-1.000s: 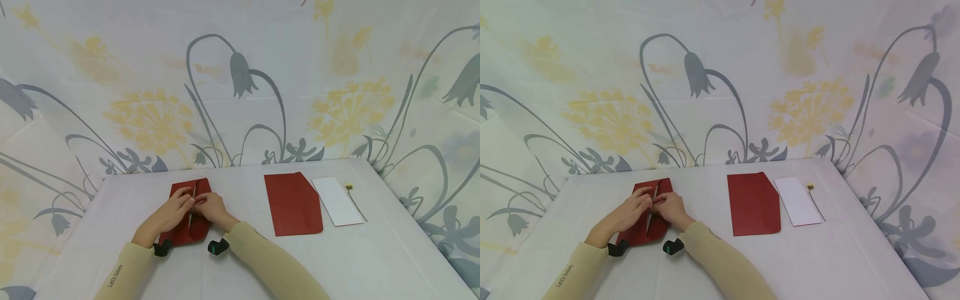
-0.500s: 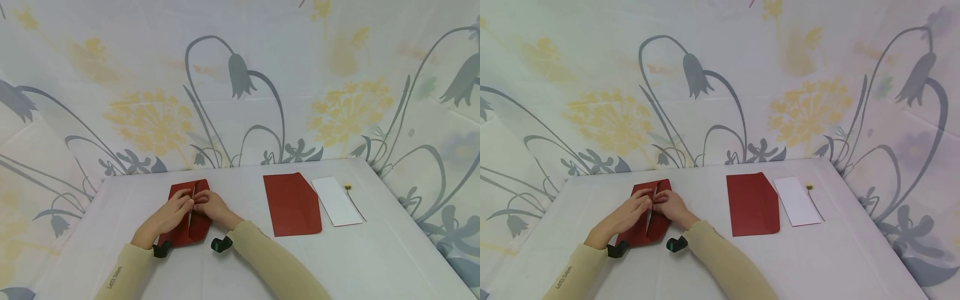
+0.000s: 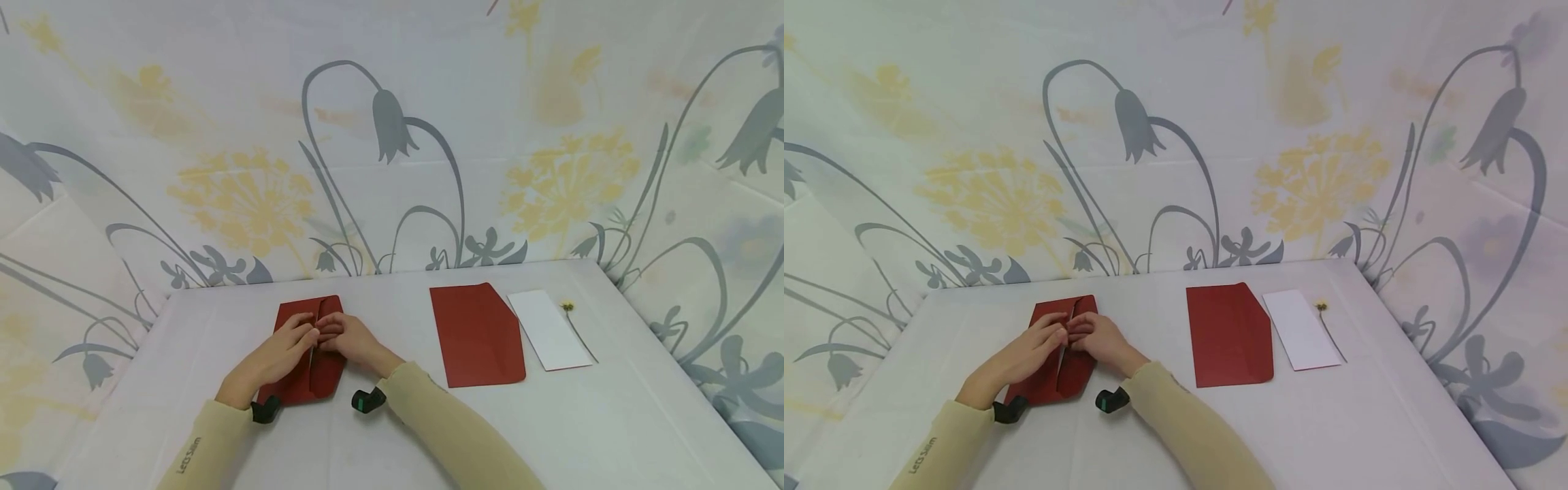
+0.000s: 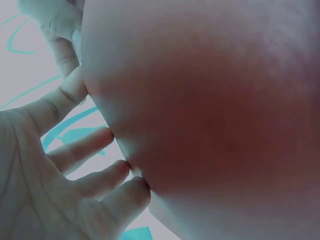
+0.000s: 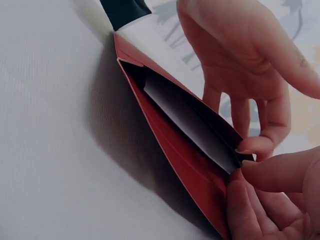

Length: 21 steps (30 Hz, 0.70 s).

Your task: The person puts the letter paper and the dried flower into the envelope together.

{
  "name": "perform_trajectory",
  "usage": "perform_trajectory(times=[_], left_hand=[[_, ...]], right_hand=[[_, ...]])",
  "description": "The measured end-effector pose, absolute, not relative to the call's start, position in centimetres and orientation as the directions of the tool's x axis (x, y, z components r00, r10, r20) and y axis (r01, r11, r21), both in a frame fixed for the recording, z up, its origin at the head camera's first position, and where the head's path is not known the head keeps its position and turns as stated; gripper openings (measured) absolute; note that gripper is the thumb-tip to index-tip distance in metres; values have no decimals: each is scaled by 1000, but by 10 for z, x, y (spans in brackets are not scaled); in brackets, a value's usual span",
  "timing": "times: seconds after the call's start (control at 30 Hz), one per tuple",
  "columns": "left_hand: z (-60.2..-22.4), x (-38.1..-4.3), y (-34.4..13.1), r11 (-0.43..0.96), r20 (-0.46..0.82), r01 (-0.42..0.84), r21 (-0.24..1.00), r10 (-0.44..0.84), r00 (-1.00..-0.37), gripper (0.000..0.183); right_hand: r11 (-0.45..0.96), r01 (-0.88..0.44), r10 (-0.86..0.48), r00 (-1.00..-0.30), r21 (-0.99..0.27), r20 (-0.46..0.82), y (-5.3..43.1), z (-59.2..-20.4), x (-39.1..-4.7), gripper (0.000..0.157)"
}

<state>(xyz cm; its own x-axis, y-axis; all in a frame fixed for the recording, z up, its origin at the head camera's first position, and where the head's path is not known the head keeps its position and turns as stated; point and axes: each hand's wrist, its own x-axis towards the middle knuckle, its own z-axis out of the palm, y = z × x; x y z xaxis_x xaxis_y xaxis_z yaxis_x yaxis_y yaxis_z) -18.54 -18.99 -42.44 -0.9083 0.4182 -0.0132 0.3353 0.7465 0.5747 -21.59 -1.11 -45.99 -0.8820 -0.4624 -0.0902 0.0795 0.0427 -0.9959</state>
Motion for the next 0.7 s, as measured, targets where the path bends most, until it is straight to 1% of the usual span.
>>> perform_trajectory(times=[0.07, 0.13, 0.2, 0.27, 0.3, 0.5, 0.7], left_hand=[[-425, -186, -189, 748, -20, 337, 572, 423, -906, 44], [-427, -186, -189, 752, -19, 348, 560, 431, -902, 37], [-428, -186, -189, 759, -16, 360, 542, 438, -899, 24], [-430, -186, -189, 766, -13, 376, 522, 447, -894, 15], [-431, -186, -189, 768, -13, 378, 516, 448, -894, 14], [-433, -186, -188, 775, -18, 387, 500, 456, -890, 26], [-437, -187, -186, 791, -37, 381, 479, 451, -892, 31]], right_hand=[[43, 71, -461, -884, -997, -83, -9, -461, -217, 35], [56, 58, -455, -887, -997, -77, -8, -461, -218, 36], [79, 45, -449, -890, -996, -76, -6, -461, -218, 37], [100, 32, -448, -891, -994, -74, -4, -461, -218, 37], [108, 27, -450, -890, -994, -73, -3, -460, -218, 37], [129, 6, -456, -888, -992, -65, 3, -457, -217, 37], [125, -8, -452, -890, -992, -50, 8, -458, -218, 36]])
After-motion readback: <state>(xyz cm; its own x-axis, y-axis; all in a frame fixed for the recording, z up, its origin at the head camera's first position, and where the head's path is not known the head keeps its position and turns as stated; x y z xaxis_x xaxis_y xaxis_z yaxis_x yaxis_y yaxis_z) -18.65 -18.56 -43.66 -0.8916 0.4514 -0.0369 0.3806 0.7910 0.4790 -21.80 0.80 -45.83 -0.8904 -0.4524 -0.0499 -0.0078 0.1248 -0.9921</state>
